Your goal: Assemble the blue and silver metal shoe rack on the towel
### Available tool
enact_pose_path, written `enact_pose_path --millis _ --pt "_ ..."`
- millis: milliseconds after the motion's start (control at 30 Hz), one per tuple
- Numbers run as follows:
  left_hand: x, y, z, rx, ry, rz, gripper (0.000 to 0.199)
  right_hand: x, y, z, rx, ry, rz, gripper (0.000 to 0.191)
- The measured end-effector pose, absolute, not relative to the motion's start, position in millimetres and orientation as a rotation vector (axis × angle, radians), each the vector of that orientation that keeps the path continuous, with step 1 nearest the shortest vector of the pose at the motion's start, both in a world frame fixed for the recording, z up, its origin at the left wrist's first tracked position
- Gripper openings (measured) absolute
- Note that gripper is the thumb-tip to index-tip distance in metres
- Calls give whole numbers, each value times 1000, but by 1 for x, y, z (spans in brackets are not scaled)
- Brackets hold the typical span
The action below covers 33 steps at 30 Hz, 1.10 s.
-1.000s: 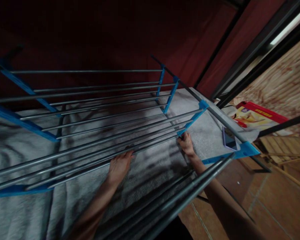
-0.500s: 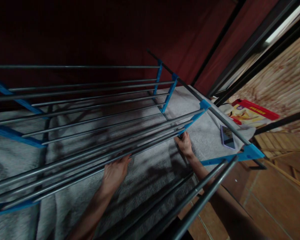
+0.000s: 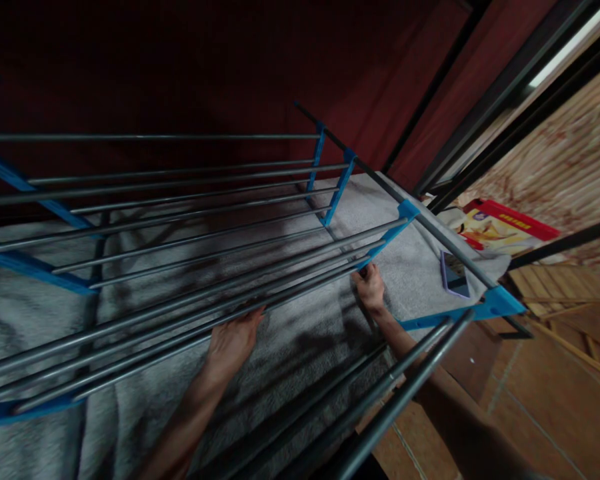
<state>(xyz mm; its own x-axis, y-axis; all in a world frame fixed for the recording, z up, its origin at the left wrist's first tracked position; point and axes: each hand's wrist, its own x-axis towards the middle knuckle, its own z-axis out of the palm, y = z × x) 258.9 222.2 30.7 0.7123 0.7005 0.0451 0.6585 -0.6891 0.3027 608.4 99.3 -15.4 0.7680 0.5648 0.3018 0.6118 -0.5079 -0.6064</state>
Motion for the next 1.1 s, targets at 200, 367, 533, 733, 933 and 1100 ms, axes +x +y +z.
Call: enact_pose_path --millis 200,367,533,733,933,1100 --pt "259 223 35 2706 1055 75 43 609 99 -14 -2215 -892 -69 26" --pt "260 224 39 2642 1093 -37 43 609 98 -14 -2196 -893 -65 24" --pt "262 225 40 2598 1144 -81 43 612 98 -14 -2192 -896 -48 17" --pt "263 226 45 2581 1167 -170 43 612 97 -13 -2192 -902 -41 14" --pt "263 226 46 2571 1150 -160 43 609 98 -13 -2200 -901 -57 16" --pt "263 227 46 2571 1150 -177 43 607 99 -14 -2202 -899 -75 18"
